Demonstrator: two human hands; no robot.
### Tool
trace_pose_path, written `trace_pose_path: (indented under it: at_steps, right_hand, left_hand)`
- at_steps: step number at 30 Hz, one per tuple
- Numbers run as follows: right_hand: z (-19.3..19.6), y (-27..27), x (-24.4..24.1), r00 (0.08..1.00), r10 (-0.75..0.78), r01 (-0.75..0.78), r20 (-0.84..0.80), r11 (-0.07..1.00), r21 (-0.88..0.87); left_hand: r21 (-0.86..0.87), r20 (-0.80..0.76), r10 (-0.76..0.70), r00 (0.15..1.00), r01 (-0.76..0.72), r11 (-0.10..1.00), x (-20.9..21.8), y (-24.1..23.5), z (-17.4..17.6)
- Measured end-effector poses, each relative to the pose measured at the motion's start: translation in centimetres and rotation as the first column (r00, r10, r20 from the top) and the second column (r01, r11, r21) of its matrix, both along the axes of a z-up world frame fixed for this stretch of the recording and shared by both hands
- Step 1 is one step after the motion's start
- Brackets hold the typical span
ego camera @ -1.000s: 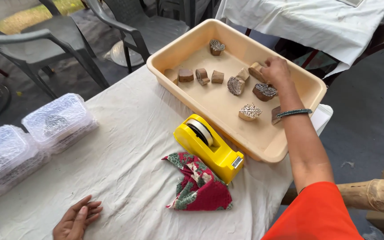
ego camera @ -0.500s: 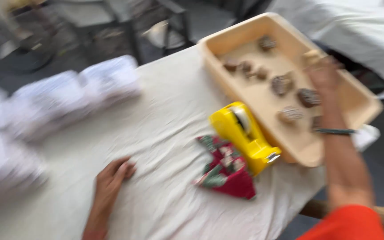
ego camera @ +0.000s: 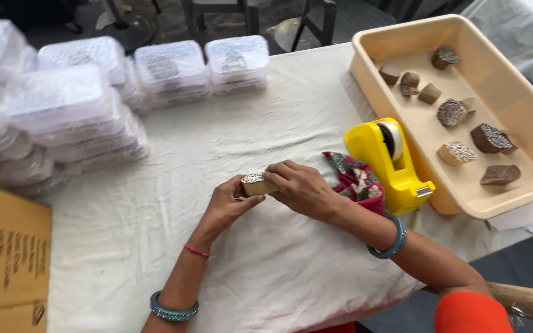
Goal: The person wraps a small plastic container with bubble wrap and secures it with tape from a yellow dispenser. They then wipe a decorative metal object with a cloth and place it into a plastic container.
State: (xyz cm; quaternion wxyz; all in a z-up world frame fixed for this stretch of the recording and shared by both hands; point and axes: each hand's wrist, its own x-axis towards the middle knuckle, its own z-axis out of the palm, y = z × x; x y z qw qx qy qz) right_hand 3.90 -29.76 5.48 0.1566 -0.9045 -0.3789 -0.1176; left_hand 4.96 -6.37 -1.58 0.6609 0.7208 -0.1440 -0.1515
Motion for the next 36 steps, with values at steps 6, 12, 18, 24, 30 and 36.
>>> trace_pose_path:
  at_steps: [6,12,18,24,30,36]
  right_hand:
    - [4.3,-5.1,-3.9,0.932,-0.27,0.203,-0.243,0.941,-0.269]
    - [-0.3,-10.7,-7.4,0.874,-0.472,0.399,-0.12,0.835,-0.379]
    - [3.1,-4.7,-6.6,0.892,-0.446,0.446,-0.075,0.895,-0.02]
    - [-1.1,5.9,-3.7,0.994,-0.106,0.105,0.008,0.989,0.103]
    - [-3.9,3.3,-2.3,0.95,-0.313,0.313,-0.012,0.95,0.001]
    - [-4.6,5.9,-4.3,0.921,-0.381,0.383,0.081,0.923,-0.019]
  left_hand:
    - [0.119,0.226,0.176,0.958,-0.206,0.971,-1.3,0.2,-1.3]
    - [0.197,0.405,0.162,0.9,-0.259,0.946,-1.5,0.4,-0.4]
    - [0.221,0.41,0.166,0.897,-0.275,0.936,-2.1,0.0,0.7]
    - [0.25,0.562,0.125,0.818,-0.312,0.917,-1.1,0.4,-3.9]
    - [0.289,0.463,0.147,0.874,-0.306,0.907,-2.2,0.4,-0.2]
    - [0.395,0.438,0.128,0.89,-0.319,0.862,-1.9,-0.1,-1.6]
